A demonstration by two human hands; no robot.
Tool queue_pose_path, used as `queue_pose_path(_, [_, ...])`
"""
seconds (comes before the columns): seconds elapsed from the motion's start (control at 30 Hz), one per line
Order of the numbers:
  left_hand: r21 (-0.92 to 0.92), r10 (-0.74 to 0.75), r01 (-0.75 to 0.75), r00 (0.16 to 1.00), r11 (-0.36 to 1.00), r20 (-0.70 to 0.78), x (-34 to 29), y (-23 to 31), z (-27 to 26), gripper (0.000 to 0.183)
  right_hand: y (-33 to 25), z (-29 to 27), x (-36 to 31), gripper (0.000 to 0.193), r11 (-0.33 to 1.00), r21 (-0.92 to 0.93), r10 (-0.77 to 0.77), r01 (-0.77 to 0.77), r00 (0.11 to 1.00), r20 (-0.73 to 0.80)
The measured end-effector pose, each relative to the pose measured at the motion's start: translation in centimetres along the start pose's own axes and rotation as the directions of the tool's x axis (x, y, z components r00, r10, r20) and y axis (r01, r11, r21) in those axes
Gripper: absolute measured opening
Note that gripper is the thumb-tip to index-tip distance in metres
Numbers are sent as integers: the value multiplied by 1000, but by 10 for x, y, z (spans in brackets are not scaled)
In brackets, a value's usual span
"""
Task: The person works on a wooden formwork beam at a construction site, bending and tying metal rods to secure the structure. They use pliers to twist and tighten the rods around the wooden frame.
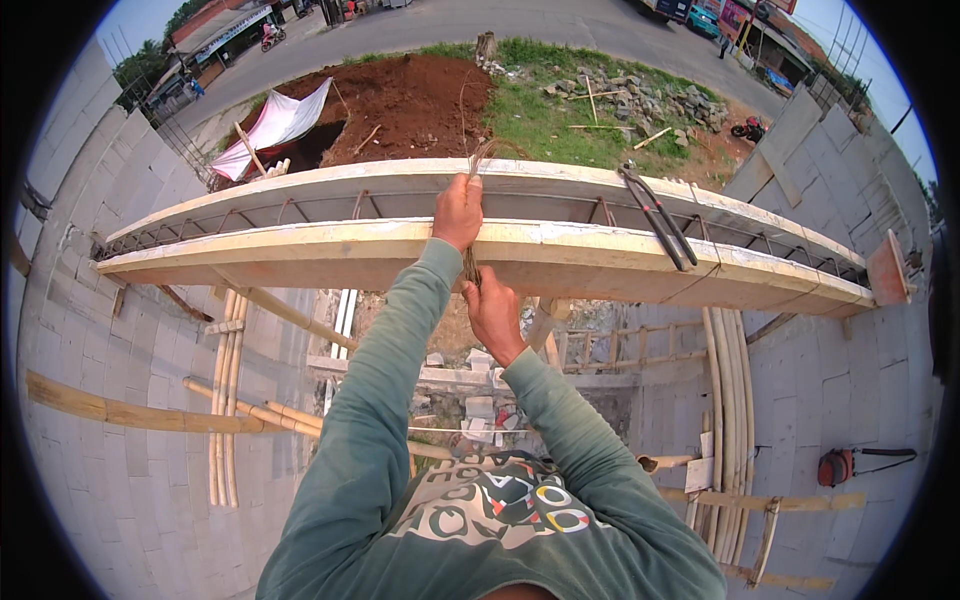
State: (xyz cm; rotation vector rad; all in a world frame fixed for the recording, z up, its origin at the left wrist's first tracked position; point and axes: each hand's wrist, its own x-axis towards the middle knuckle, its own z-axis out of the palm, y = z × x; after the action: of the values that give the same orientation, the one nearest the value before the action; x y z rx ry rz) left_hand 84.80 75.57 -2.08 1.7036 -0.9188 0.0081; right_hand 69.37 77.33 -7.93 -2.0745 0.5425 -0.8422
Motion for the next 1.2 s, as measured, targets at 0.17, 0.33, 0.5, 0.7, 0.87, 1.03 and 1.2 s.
queue_pose_path(0.17, [73, 71, -63, 991, 995, -116, -5, -5, 4, 31, -20, 9, -11, 17, 808, 490, 333, -328, 940, 80])
queue_pose_path(0.33, [66, 95, -87, 987, 994, -129, -6, -9, 4, 30, -12, 3, -3, 18, 613, 593, 445, -522, 848, 286])
queue_pose_path(0.5, [-256, -185, 176, 983, 951, -11, -2, -16, -3, 31, -8, -13, -1, 23, 861, 397, 253, -318, 945, 207])
queue_pose_path(0.7, [-336, -89, 86, 996, 938, 8, -4, -19, -4, 32, -23, -53, 46, 36, 979, 127, -140, 160, 979, -149])
queue_pose_path(0.87, [-269, 32, -5, 995, 963, 94, -12, -8, -8, 36, -30, -52, 130, 32, 902, 351, 215, -252, 966, 142])
queue_pose_path(1.03, [-221, 25, 7, 990, 975, 141, -9, -5, -10, 37, -24, -41, 148, 32, 987, -2, 161, -162, 984, -78])
queue_pose_path(1.2, [-209, -20, 56, 985, 976, 168, -7, -3, -10, 37, -17, -43, 162, 32, 976, 163, 164, -142, 978, -132])
